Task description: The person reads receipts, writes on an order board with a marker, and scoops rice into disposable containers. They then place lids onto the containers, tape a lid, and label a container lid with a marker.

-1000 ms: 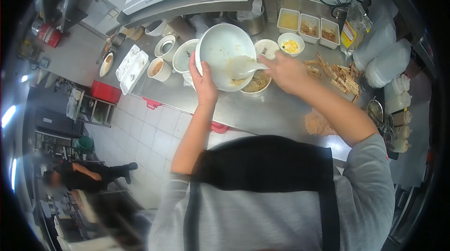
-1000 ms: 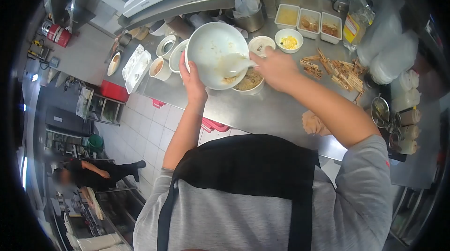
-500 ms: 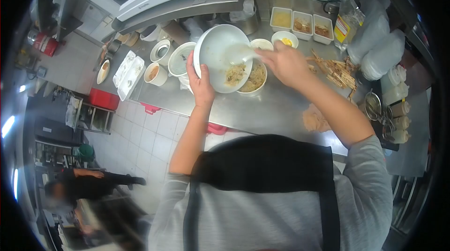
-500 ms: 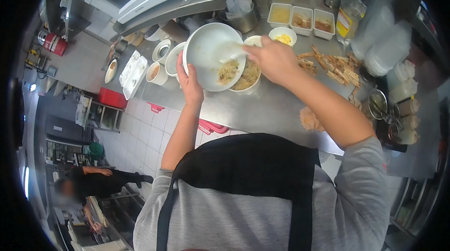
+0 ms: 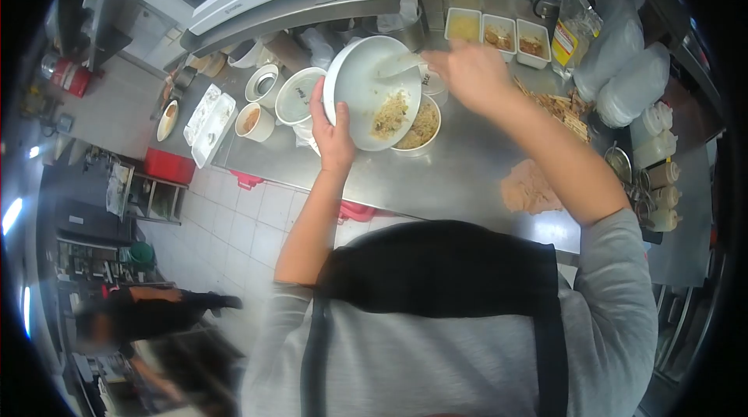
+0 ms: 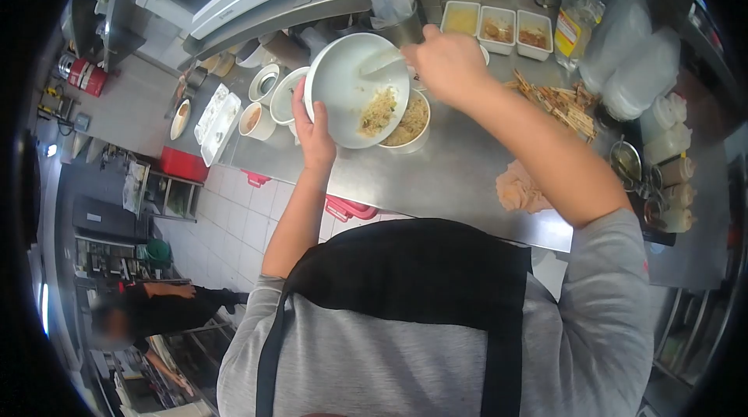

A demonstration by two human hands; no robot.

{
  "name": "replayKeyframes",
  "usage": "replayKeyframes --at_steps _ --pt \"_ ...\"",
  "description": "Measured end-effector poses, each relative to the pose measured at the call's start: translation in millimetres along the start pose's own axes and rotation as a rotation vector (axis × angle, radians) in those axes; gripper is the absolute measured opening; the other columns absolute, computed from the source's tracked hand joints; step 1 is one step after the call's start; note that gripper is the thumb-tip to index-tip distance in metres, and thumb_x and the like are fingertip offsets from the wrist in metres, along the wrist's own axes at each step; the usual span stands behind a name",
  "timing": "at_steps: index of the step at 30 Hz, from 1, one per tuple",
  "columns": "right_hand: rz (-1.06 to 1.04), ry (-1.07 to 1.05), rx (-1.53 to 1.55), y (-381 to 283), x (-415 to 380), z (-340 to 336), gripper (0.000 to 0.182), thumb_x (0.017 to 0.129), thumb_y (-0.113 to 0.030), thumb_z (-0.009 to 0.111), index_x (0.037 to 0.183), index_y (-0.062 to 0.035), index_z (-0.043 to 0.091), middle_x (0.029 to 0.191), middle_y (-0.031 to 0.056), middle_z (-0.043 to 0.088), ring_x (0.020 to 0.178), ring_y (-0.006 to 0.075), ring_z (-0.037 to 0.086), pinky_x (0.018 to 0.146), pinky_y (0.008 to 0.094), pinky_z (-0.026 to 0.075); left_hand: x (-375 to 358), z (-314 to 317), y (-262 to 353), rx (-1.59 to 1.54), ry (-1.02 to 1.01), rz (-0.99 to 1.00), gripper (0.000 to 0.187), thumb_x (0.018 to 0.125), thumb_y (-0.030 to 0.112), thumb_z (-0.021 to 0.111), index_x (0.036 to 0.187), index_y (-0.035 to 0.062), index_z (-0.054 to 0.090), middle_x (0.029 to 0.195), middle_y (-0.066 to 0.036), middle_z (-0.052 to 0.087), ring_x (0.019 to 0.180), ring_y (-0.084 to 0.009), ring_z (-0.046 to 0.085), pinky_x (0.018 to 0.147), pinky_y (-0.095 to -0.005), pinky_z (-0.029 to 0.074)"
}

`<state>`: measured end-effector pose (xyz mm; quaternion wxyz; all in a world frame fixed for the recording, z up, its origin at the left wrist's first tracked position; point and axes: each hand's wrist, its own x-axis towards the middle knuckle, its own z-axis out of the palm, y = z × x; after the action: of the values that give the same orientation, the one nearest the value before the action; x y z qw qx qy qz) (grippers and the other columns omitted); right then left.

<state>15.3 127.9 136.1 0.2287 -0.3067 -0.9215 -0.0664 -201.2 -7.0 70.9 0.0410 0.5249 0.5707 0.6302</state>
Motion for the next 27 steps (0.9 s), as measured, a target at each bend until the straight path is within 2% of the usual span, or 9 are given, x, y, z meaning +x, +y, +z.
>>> replayKeyframes --at_steps 2,5,8,11,14,17,20,23,27 --pt "-0.017 -0.16 -0.065 7 12 0 0.022 0.088 -0.033 0.052 0.1 -0.0237 0.069 0.091 0.0142 0.06 0.077 0.0301 0.062 0.064 0.0423 0.05 0 1 1 0.009 -0.008 0.016 0.053 0.092 0.022 0.051 0.137 -0.0003 0.033 0.136 -0.017 0.038 0.124 -0.0269 0.039 0.105 -0.0356 0.029" --pt "-0.006 -0.342 0.042 0 3 7 0.02 0.089 -0.03 0.052 0.095 -0.0216 0.069 0.087 0.0142 0.061 0.078 0.0298 0.062 0.067 0.0422 0.05 1 4 3 -0.009 -0.004 0.028 0.054 0.092 0.025 0.051 0.136 -0.0002 0.034 0.135 -0.017 0.039 0.124 -0.0271 0.04 0.105 -0.0357 0.029" --pt "0.023 -0.32 0.146 -10 -7 12 0.017 0.084 -0.024 0.056 0.089 -0.0182 0.071 0.081 0.0102 0.065 0.077 0.0271 0.064 0.064 0.0401 0.051 2 6 5 0.068 -0.006 0.059 0.053 0.094 0.03 0.05 0.135 0.0001 0.034 0.133 -0.016 0.041 0.123 -0.0258 0.04 0.104 -0.0353 0.029" --pt "-0.036 -0.248 0.129 -25 -13 10 0.015 0.08 -0.02 0.059 0.087 -0.0162 0.071 0.083 0.0111 0.065 0.077 0.0271 0.064 0.064 0.0395 0.051 4 8 4 0.079 0.0 0.056 0.054 0.093 0.029 0.05 0.136 0.0003 0.034 0.134 -0.016 0.041 0.123 -0.0261 0.04 0.104 -0.0354 0.029" --pt "-0.077 -0.317 -0.005 -28 -11 13 0.014 0.074 -0.016 0.061 0.085 -0.0134 0.071 0.086 0.0128 0.064 0.076 0.0267 0.065 0.064 0.0386 0.051 5 9 3 0.082 0.014 0.049 0.054 0.093 0.029 0.051 0.136 0.0004 0.034 0.134 -0.016 0.041 0.123 -0.0265 0.04 0.104 -0.0354 0.029" --pt "-0.083 -0.254 -0.098 -29 -6 -13 0.015 0.069 -0.012 0.062 0.082 -0.01 0.071 0.089 0.0137 0.063 0.078 0.0259 0.065 0.064 0.0373 0.051 5 7 -5 0.129 0.021 0.091 0.055 0.092 0.027 0.051 0.136 0.0002 0.034 0.135 -0.017 0.04 0.123 -0.0275 0.04 0.104 -0.0359 0.029" --pt "-0.129 -0.242 0.06 -39 7 -17 0.014 0.069 -0.011 0.063 0.081 -0.007 0.07 0.089 0.0133 0.064 0.082 0.0255 0.065 0.066 0.0367 0.051 3 8 -2 0.175 0.007 0.121 0.057 0.09 0.029 0.053 0.136 -0.0003 0.034 0.134 -0.018 0.042 0.123 -0.0295 0.041 0.104 -0.0367 0.03" --pt "-0.199 -0.301 -0.027 -48 11 1 0.014 0.069 -0.012 0.063 0.08 -0.0064 0.07 0.086 0.0131 0.064 0.086 0.0254 0.064 0.067 0.0371 0.051 2 7 0 0.171 0.016 0.119 0.063 0.088 0.034 0.056 0.135 -0.0012 0.035 0.132 -0.02 0.044 0.123 -0.0322 0.042 0.103 -0.0378 0.031" --pt "-0.122 -0.381 -0.052 -32 16 -8 0.015 0.068 -0.011 0.064 0.081 -0.007 0.07 0.088 0.0134 0.065 0.086 0.0271 0.064 0.069 0.0368 0.051 1 3 -1 0.167 0.018 0.136 0.059 0.09 0.031 0.053 0.135 -0.0013 0.035 0.132 -0.018 0.043 0.123 -0.0298 0.042 0.103 -0.0373 0.03"
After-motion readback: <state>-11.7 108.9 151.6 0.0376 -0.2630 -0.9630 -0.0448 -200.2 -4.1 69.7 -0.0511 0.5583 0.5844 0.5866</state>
